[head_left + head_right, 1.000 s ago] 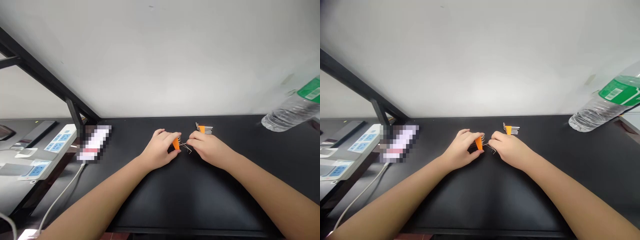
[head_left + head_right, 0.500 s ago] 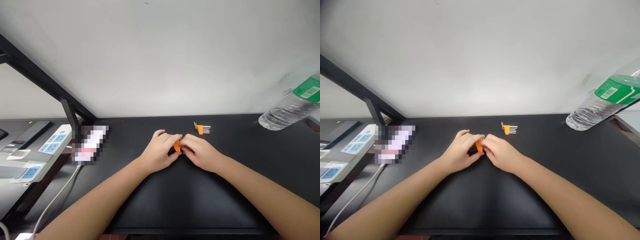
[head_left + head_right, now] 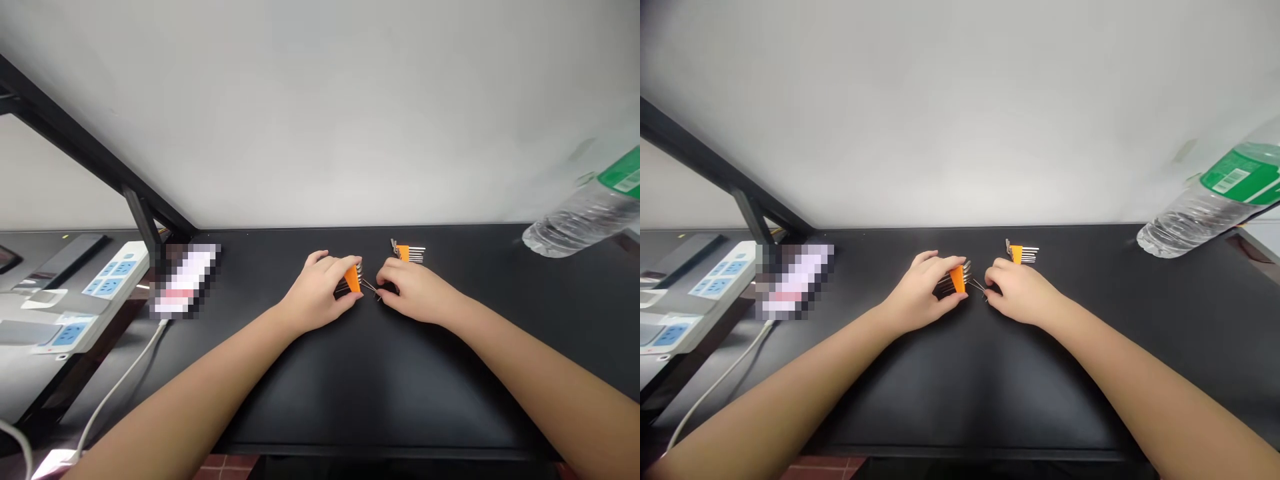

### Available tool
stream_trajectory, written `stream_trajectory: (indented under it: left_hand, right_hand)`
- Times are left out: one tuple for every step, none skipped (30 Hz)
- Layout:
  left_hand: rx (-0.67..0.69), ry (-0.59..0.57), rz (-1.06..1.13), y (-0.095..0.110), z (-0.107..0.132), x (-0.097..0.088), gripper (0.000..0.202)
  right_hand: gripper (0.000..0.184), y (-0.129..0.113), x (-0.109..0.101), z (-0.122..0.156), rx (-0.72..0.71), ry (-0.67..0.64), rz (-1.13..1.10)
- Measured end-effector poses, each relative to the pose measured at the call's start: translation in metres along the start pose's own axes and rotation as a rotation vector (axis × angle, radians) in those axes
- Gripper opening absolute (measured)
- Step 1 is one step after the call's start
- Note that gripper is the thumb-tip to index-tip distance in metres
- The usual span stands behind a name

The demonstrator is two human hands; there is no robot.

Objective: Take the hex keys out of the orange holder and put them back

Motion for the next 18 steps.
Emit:
stream_trajectory:
  left_hand:
    - [-0.006,-0.001,0.002,-0.001,0.000,0.000,0.057]
    - [-0.010,-0.003,0.004,-0.002,0.000,-0.001,0.057]
    - [-0.013,-0.006,0.008,-0.002,-0.001,-0.001,0.057]
    - [-0.014,-0.009,0.012,-0.002,-0.001,-0.001,0.056]
    - [-0.016,-0.013,0.015,-0.002,-0.001,-0.001,0.056]
    - [-0.018,-0.016,0.018,-0.001,-0.001,-0.001,0.056]
    - [-0.020,-0.018,0.021,-0.001,-0.001,-0.001,0.055]
    - [-0.022,-0.021,0.022,-0.001,-0.001,-0.001,0.055]
    - [-0.025,-0.025,0.021,-0.002,0.000,0.000,0.056]
    - [-0.027,-0.027,0.019,-0.002,0.000,0.000,0.056]
    - [-0.028,-0.024,0.017,-0.003,0.000,0.001,0.056]
    - [-0.028,-0.020,0.015,-0.003,0.000,0.001,0.057]
    - [-0.028,-0.016,0.014,-0.004,0.000,0.002,0.058]
    - [-0.028,-0.009,0.012,-0.005,0.000,0.002,0.058]
    - [-0.027,-0.001,0.010,-0.006,0.000,0.002,0.058]
    - [-0.026,0.006,0.008,-0.006,0.000,0.002,0.058]
    - [-0.025,0.013,0.006,-0.006,0.000,0.002,0.057]
    - [-0.023,0.021,0.003,-0.006,0.000,0.002,0.057]
  right_hand:
    - [0.005,-0.001,0.000,0.000,-0.002,-0.005,0.005]
    - [0.003,-0.002,0.000,0.001,-0.010,-0.006,0.015]
    - [0.003,-0.002,0.000,0.001,-0.019,-0.005,0.032]
    - [0.006,-0.002,0.000,0.001,-0.023,0.002,0.058]
    - [0.009,-0.002,0.000,0.001,-0.016,0.013,0.092]
    - [0.011,-0.001,-0.001,0.001,0.001,0.024,0.134]
    - [0.014,0.001,-0.002,0.001,0.026,0.030,0.176]
    - [0.017,0.002,-0.004,0.001,0.056,0.030,0.211]
    - [0.020,0.004,-0.005,0.001,0.084,0.023,0.231]
    - [0.021,0.004,-0.007,0.001,0.107,0.011,0.237]
    - [0.022,0.004,-0.008,0.001,0.121,0.000,0.233]
    - [0.021,0.003,-0.009,0.001,0.124,-0.004,0.220]
    - [0.020,0.001,-0.009,0.001,0.116,0.000,0.200]
    - [0.019,-0.002,-0.010,0.001,0.099,0.012,0.172]
    - [0.018,-0.005,-0.009,0.001,0.072,0.028,0.133]
    - [0.017,-0.008,-0.009,0.001,0.035,0.049,0.087]
    - [0.016,-0.011,-0.008,0.002,-0.008,0.072,0.039]
    - [0.015,-0.013,-0.007,0.003,-0.053,0.093,-0.004]
Point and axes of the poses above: each hand's wrist, its own z-axis away from the middle knuckle, its own x-axis out of the palm, y = z × x, the point moved 4 cm from there along -z, towards the middle knuckle, and after that the axes turned 8 degrees about y, right-handed, at the moved point
